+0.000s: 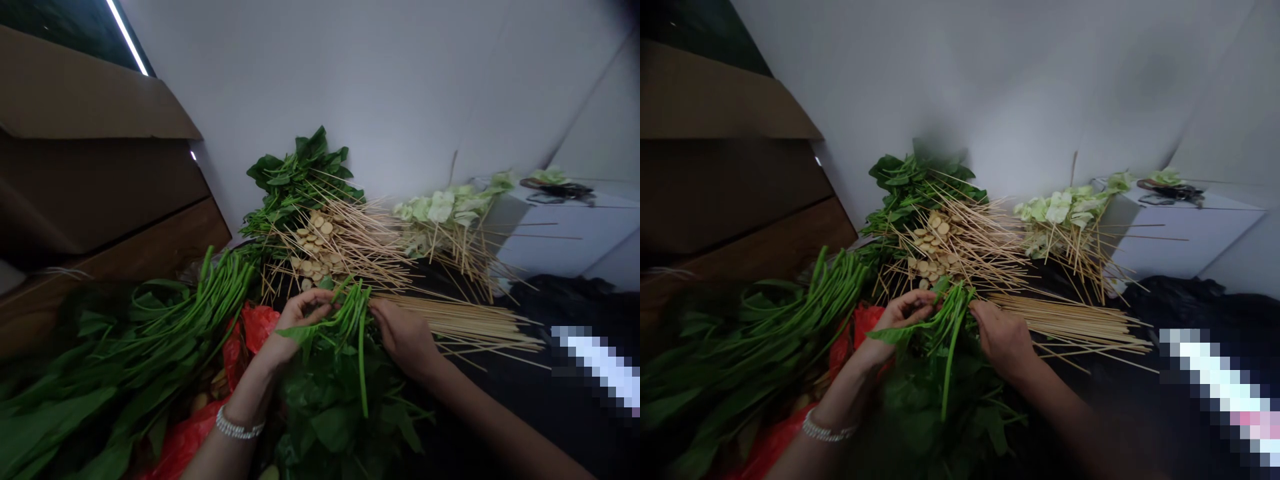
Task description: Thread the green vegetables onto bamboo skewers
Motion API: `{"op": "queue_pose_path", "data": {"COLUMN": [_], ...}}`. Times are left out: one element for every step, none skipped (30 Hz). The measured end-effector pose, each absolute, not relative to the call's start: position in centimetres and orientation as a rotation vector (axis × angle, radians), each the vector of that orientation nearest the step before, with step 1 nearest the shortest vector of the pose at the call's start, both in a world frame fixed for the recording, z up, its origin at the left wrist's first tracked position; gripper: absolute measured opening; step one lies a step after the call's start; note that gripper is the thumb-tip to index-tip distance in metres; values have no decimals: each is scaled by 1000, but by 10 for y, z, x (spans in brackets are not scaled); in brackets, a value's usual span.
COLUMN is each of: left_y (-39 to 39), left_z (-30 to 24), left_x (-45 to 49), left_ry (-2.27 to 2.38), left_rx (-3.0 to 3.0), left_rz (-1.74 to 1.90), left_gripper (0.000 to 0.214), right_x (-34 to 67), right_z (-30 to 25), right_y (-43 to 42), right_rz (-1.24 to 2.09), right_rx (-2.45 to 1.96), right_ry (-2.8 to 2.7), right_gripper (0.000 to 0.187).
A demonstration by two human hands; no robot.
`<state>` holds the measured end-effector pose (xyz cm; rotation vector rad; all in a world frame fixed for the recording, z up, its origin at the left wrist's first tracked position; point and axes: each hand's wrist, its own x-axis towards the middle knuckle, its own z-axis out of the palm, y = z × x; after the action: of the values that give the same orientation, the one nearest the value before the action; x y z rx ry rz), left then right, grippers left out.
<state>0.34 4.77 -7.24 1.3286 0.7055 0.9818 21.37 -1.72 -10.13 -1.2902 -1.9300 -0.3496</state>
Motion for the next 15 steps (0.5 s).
{"op": "queue_pose_path", "data": {"left_y": [47, 47, 46, 46, 46, 46, 46, 46, 47, 48, 50, 51, 53, 55, 57], "left_z": [-72, -73, -74, -75, -75, -76, -76, -76, -75, -75, -75, -75, -75, -76, -77], "left_x": [4, 4, 4, 4, 5, 5, 5, 6, 6, 6, 6, 6, 6, 6, 6], "left_ry": [696, 685, 675, 668, 659, 653, 653, 661, 680, 707, 743, 776, 800, 813, 815], "left_rx": [1327, 1323, 1315, 1304, 1292, 1275, 1250, 1220, 1193, 1173, 1162, 1160, 1163, 1165, 1161], "left_rz": [972, 963, 955, 949, 946, 943, 943, 943, 944, 951, 963, 977, 992, 1008, 1030], "left_gripper": [28, 28, 30, 34, 39, 43, 45, 45, 44, 43, 43, 43, 43, 42, 40], "right_x": [214, 214, 214, 214, 213, 213, 213, 212, 212, 211, 210, 209, 208, 208, 207], "right_z": [-101, -102, -102, -102, -102, -103, -103, -104, -104, -104, -104, -104, -104, -103, -103], "right_y": [-17, -17, -17, -17, -17, -17, -17, -17, -18, -18, -19, -19, -20, -20, -20], "right_rz": [-344, -343, -345, -347, -349, -351, -352, -356, -360, -368, -377, -385, -391, -394, -395], "right_rx": [-1292, -1291, -1289, -1284, -1280, -1274, -1269, -1265, -1264, -1265, -1262, -1258, -1255, -1253, -1252], "right_ry": [-1932, -1933, -1936, -1939, -1944, -1949, -1953, -1957, -1963, -1973, -1988, -2004, -2018, -2026, -2024], "right_gripper": [26, 26, 26, 26, 26, 26, 26, 26, 26, 27, 27, 27, 26, 26, 26]}}
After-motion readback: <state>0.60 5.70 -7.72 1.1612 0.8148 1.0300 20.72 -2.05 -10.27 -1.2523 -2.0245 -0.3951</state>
